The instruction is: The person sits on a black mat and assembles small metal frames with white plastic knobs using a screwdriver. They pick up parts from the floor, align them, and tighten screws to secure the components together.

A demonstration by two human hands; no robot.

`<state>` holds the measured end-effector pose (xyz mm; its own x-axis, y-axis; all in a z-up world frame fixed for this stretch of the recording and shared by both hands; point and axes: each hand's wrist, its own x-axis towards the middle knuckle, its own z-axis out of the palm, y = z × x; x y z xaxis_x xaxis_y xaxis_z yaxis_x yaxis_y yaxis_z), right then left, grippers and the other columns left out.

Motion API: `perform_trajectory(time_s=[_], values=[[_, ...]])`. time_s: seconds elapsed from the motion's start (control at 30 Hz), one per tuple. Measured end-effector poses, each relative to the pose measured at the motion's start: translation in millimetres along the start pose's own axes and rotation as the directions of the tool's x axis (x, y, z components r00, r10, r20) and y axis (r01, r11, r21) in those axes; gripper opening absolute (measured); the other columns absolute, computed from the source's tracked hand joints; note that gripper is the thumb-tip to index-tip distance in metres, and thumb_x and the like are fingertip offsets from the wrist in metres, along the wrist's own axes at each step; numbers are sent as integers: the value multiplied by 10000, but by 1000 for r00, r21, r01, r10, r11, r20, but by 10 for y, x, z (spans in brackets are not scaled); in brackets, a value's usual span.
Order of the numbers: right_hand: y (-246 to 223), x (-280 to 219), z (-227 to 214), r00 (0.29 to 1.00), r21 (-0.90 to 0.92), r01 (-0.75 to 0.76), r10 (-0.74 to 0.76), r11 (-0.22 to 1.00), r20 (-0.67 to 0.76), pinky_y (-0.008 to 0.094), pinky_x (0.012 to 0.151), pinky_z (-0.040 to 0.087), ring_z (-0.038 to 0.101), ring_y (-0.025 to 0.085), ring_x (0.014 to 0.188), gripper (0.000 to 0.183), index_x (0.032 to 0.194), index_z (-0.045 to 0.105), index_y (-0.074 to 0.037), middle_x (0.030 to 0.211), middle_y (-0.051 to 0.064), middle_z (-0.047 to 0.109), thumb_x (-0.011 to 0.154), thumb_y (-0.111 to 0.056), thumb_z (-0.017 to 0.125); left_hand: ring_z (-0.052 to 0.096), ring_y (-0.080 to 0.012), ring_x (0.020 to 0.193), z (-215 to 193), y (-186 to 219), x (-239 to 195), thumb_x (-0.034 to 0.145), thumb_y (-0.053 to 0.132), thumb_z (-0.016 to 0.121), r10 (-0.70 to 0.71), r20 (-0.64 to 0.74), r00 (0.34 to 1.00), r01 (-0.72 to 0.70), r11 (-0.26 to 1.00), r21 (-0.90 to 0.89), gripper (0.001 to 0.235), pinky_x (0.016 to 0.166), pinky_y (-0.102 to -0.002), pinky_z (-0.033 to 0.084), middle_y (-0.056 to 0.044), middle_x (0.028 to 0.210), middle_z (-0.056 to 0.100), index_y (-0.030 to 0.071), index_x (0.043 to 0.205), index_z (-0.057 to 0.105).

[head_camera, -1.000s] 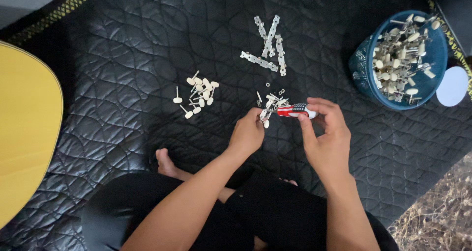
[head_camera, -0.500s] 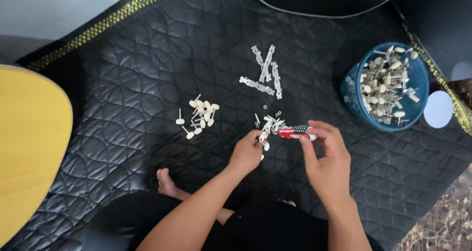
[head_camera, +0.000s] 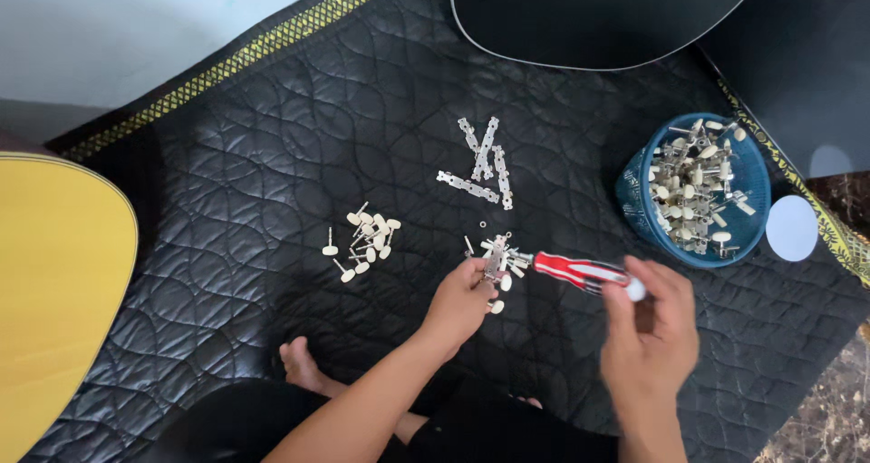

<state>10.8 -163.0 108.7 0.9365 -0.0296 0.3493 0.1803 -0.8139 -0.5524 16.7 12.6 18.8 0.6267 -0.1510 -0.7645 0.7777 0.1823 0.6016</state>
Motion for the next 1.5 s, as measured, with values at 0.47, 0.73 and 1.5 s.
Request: perform_trajectory(time_s=[0.47, 0.73, 1.5], values=[[-88, 201, 172, 851, 289, -523, 472, 802, 230, 232, 628, 461, 579, 101, 679, 198, 1101, 673, -126, 939, 21, 667, 911, -117, 618, 648, -100, 954, 81, 57, -101, 948, 126, 505, 182, -8, 983, -182, 976, -119, 348, 806, -263, 565, 3, 1072, 693, 154, 1261, 655], [-51, -17, 426, 827, 35, 370, -346, 928, 443, 301, 839, 542, 688, 182, 1018, 235, 1159, 692, -94, 1123, 39, 696, 927, -132, 702, 655, -118, 943, 4, 13, -67, 935, 143, 542, 213, 17, 977, -211, 975, -71, 373, 784, -311, 618, -23, 1079, 694, 144, 1291, 654], [-172, -48, 415, 842, 62, 208, -211, 976, 496, 303, 837, 523, 700, 182, 953, 161, 1102, 710, -58, 1053, 66, 721, 965, -136, 676, 636, -195, 921, -146, 117, -185, 943, 206, 411, 302, 115, 946, -321, 924, 210, 384, 829, -328, 447, -14, 1025, 712, 161, 1249, 639]])
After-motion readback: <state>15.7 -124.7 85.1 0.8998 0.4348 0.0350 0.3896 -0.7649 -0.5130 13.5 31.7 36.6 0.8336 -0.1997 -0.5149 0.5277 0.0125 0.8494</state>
